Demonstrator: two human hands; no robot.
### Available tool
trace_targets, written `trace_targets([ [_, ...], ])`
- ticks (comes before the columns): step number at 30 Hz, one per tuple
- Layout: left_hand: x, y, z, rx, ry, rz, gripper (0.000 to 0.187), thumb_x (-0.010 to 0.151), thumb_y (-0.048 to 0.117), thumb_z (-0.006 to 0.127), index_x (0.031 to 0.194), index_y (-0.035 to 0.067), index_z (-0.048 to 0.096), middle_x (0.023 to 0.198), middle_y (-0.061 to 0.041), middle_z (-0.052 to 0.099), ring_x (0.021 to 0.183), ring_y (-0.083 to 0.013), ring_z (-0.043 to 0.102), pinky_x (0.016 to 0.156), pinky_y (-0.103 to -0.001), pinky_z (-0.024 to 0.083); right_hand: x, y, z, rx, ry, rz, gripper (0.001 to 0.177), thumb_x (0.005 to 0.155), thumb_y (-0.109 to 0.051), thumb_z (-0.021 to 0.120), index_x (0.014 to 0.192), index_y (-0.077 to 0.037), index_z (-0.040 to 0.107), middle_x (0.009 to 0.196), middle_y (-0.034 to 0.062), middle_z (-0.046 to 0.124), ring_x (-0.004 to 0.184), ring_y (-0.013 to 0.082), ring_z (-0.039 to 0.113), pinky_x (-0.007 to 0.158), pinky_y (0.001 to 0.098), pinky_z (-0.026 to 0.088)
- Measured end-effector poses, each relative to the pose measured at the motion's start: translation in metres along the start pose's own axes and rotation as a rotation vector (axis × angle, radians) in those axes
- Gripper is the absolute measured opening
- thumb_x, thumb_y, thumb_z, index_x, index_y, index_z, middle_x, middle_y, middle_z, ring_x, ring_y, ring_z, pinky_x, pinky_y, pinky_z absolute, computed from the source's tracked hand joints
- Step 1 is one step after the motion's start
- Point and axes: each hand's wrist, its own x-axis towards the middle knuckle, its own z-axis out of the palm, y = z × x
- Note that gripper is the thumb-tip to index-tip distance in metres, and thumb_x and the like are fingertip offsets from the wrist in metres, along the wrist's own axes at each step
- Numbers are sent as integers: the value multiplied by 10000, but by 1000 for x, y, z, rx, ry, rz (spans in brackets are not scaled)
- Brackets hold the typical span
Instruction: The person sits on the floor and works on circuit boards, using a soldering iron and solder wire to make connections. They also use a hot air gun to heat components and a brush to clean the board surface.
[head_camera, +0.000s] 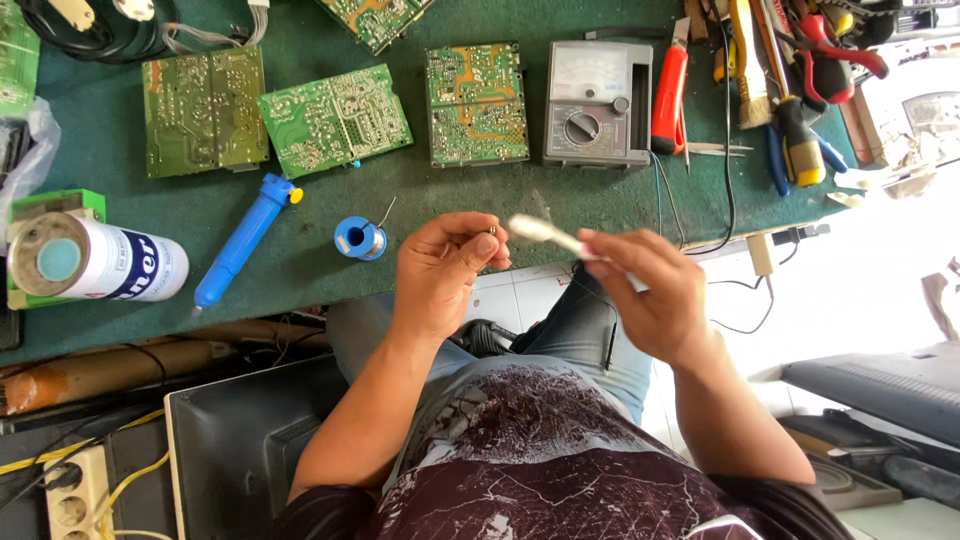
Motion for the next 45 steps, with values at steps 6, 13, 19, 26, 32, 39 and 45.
trace_targets([
  [6,-2,3,8,99,-6,68,202,913,-81,786,1113,-82,757,843,-250,768,745,-233,780,661,-276,646,9,0,4,-224,19,-260,239,964,-50,816,1201,-62,845,929,154,778,724,331,728,660,438,590],
  [13,-1,0,8,91,-18,24,180,929,-32,785,1108,-46,772,784,-216,759,704,-208,769,592,-208,574,14,2,-5,-266,5,-268,259,975,-59,805,1226,-97,857,934,146,790,711,308,719,649,430,592],
  [19,-4,3,5,50,16,-30,209,933,-1,789,1141,-11,781,804,-201,774,716,-222,789,587,-197,574,16,6,-19,-254,35,-241,180,965,0,831,1137,-43,858,913,146,787,680,293,702,629,414,585],
  [26,1,-3,6,45,-2,-33,234,914,-37,800,1146,-50,779,804,-234,767,723,-251,799,634,-256,649,21,8,-11,-218,29,-267,157,944,34,822,1089,-20,844,902,196,773,679,391,702,593,481,566],
  [32,-1,-5,2,53,-16,-43,237,918,-62,780,1155,-62,773,779,-225,759,718,-226,789,612,-234,646,11,0,-1,-204,24,-261,226,945,-3,817,1155,-77,856,920,126,798,679,288,706,607,407,586],
  [39,-4,-7,0,41,30,-51,246,900,-59,796,1145,-64,774,851,-232,774,735,-233,799,635,-264,670,11,11,-7,-157,47,-190,172,966,27,777,1099,-62,843,930,135,774,685,345,693,652,455,576],
  [45,1,-9,-10,81,-11,-35,243,922,-30,789,1159,-77,762,819,-231,749,701,-241,761,620,-281,650,18,14,-10,-188,95,-214,177,981,-39,799,1151,-64,843,911,127,771,665,314,683,652,430,575],
])
